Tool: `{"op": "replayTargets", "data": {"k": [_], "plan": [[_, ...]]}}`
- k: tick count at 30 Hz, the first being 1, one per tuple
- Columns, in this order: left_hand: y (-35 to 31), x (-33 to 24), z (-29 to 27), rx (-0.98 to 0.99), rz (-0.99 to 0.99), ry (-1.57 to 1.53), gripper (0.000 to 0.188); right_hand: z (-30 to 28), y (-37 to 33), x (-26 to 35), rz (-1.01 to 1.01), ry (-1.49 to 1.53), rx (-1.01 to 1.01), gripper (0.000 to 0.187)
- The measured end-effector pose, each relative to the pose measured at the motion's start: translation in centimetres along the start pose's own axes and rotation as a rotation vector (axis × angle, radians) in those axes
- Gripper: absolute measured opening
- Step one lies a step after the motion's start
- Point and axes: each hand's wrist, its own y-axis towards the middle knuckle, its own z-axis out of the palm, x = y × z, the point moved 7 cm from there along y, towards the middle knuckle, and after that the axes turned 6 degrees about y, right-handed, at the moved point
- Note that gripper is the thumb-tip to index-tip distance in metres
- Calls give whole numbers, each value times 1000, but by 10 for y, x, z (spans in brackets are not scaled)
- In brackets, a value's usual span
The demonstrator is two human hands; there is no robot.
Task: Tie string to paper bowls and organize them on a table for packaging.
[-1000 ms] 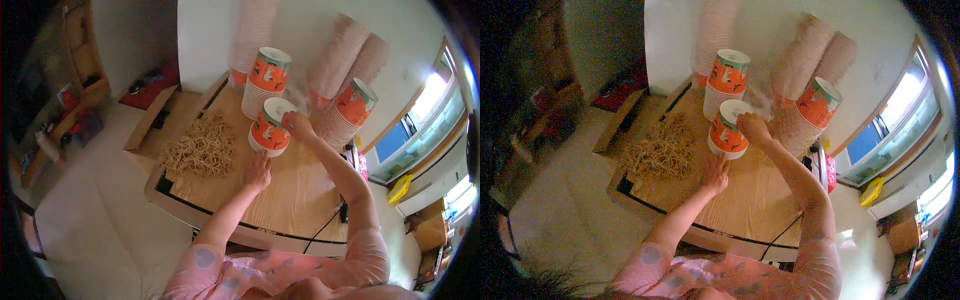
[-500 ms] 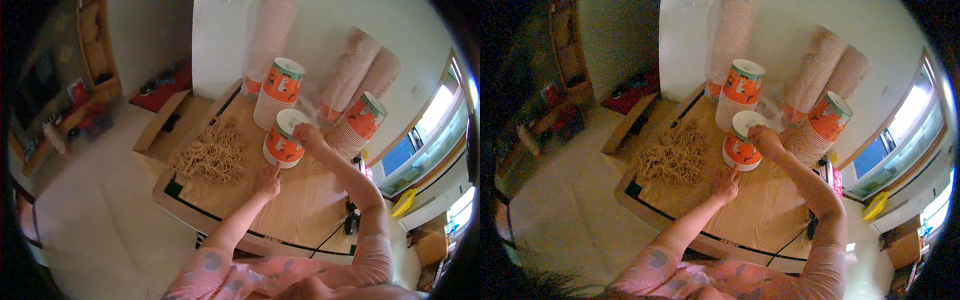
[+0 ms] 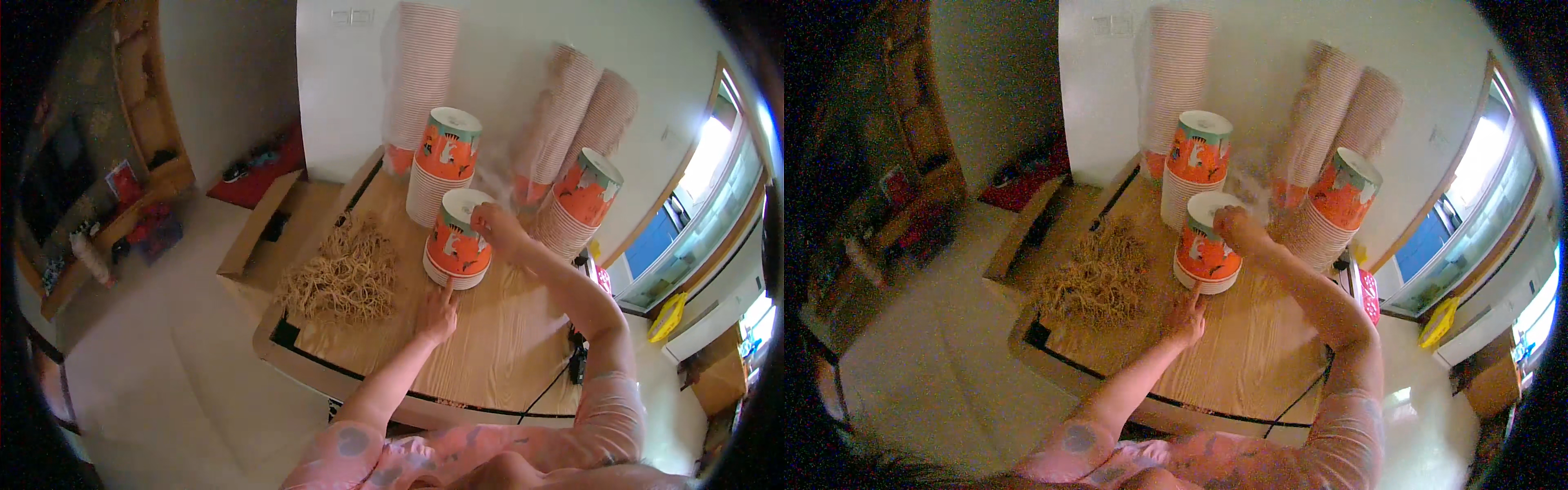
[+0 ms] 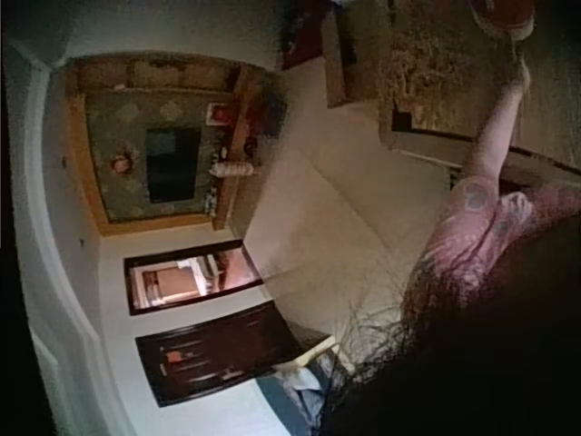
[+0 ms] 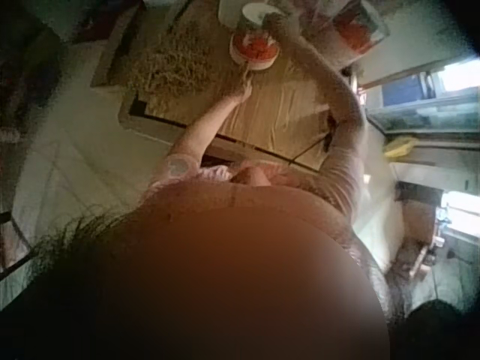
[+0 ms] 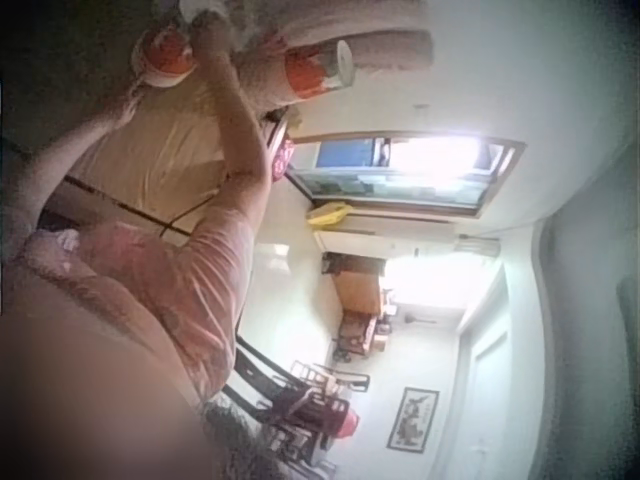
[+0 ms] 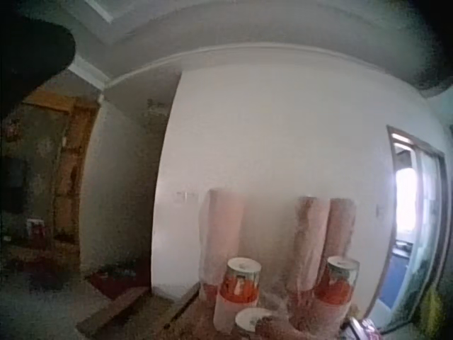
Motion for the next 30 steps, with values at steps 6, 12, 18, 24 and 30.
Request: {"op": "replayTargets", "data": {"k": [6,12,18,24,30], "plan": [[-2,14,15,-17,-93,51,35,-14,18,11,-4,-17,-52,7],[1,3,-4,60,2,69,40,-48,34,7,13,-1,-96,6],[1,0,-9,32,10,82,38,-162,28,30,23,236,-321,9],[1,-2,-1,6,54,40,38,-199,-50,19,182,743,-754,15],[-2,3,8,-78,48,27,35,-91,-124,11,122,1655,-872,26]]}}
